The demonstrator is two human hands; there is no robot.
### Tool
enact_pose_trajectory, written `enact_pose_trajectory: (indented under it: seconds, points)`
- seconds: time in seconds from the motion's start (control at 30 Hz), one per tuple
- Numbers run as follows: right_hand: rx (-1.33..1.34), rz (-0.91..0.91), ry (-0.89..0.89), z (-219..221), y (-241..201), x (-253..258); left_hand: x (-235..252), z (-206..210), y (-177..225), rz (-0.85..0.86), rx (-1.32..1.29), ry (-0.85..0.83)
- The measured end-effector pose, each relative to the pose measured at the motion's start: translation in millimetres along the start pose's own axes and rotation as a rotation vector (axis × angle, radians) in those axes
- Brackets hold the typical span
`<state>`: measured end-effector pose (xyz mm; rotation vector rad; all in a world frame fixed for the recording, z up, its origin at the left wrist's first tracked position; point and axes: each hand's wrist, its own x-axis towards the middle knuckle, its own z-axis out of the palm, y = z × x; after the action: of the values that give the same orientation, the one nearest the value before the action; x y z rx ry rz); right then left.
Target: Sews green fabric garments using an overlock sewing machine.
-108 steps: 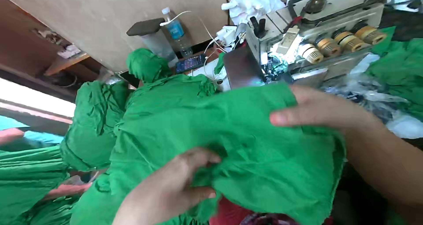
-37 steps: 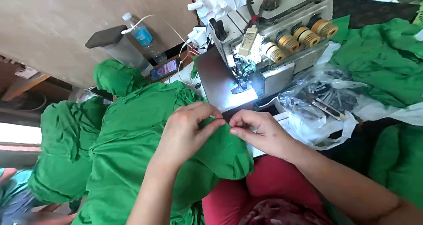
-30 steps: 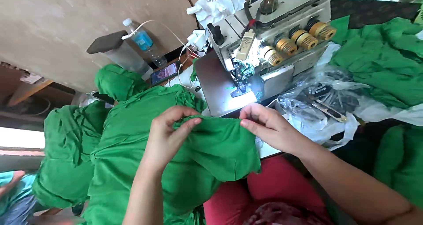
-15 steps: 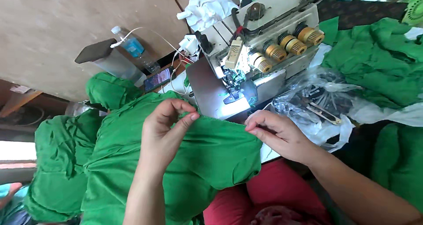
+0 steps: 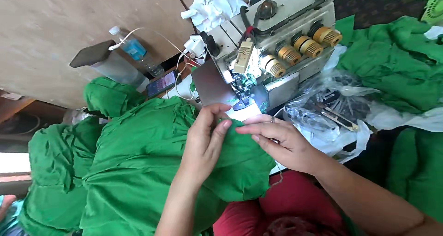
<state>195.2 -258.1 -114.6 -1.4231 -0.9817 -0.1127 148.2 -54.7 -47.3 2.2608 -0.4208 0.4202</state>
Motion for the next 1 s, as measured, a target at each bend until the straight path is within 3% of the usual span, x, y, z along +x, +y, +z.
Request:
enact_pose_trajectory:
  seconds: [0.13, 0.3, 0.47, 0.63, 0.83, 1.0]
  points:
    - [-0.061, 0.043, -0.005, -5.0, 4.0, -8.8, -13.2, 10.1, -11.3, -0.143, 0.053, -0.045]
    - [0.012, 0.220, 0.076, -10.8, 7.7, -12.1, 0.1, 29.6, 1.4, -0.149, 0.155, 0.070]
    - [0.019, 0.371, 0.206, -7.0, 18.4, -12.1, 16.7, 43.8, -4.6, -0.195, 0.342, 0.081]
    - [0.149, 0.395, 0.321, 0.6, 23.0, -22.5, 23.0, 44.0, -6.7, -0.246, 0.400, 0.115]
    - [0.129, 0.480, 0.131, -2.8, 24.4, -46.3, 35.6, 44.3, -12.0, -0.240, 0.434, 0.129]
    - [0.219, 0.493, 0.121, -18.3, 17.3, -37.7, 38.6, 46.9, -15.6, -0.229, 0.445, 0.130]
